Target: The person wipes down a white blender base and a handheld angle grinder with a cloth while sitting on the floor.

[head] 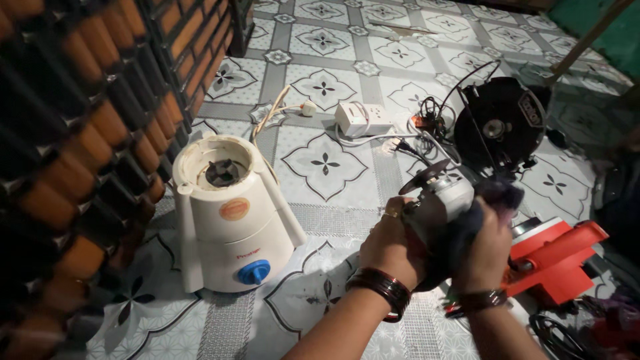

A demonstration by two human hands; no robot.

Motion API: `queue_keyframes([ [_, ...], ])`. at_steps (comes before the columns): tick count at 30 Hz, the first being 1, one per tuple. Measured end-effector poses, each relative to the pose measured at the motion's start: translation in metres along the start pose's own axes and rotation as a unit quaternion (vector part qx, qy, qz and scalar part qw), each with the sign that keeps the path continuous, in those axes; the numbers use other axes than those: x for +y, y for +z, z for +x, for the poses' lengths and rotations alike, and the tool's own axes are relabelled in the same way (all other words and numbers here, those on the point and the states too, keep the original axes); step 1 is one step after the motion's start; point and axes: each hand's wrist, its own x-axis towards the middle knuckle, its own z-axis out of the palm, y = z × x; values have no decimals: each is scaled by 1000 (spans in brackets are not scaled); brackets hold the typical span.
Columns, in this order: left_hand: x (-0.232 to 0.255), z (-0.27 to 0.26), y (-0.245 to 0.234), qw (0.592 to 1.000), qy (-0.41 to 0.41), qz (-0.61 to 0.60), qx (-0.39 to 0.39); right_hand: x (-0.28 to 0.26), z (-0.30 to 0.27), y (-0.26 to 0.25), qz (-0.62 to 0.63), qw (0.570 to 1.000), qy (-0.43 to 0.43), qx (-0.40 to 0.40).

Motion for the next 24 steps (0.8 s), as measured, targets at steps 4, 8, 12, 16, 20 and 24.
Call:
queue_keyframes([
  [4, -10, 1, 9, 999, 25, -29, 24, -80, -35, 5, 280, 940, 185, 56],
  [8, -19, 4, 13, 975, -7, -223, 17, -133, -29, -14, -54, 995, -84, 18],
  [12, -25, 13, 16, 999, 28, 7, 33, -158, 10, -18, 59, 988, 137, -49],
  [16, -29, 23, 24, 994, 67, 67, 51, -141, 18, -17, 181, 959, 190, -105],
  [20, -18, 25, 6, 999, 3, 37, -6, -87, 24, -27, 274, 934, 138, -185],
  [24, -10, 17, -8, 999, 37, 23, 5, -53, 27, -27, 302, 901, 235, -204],
])
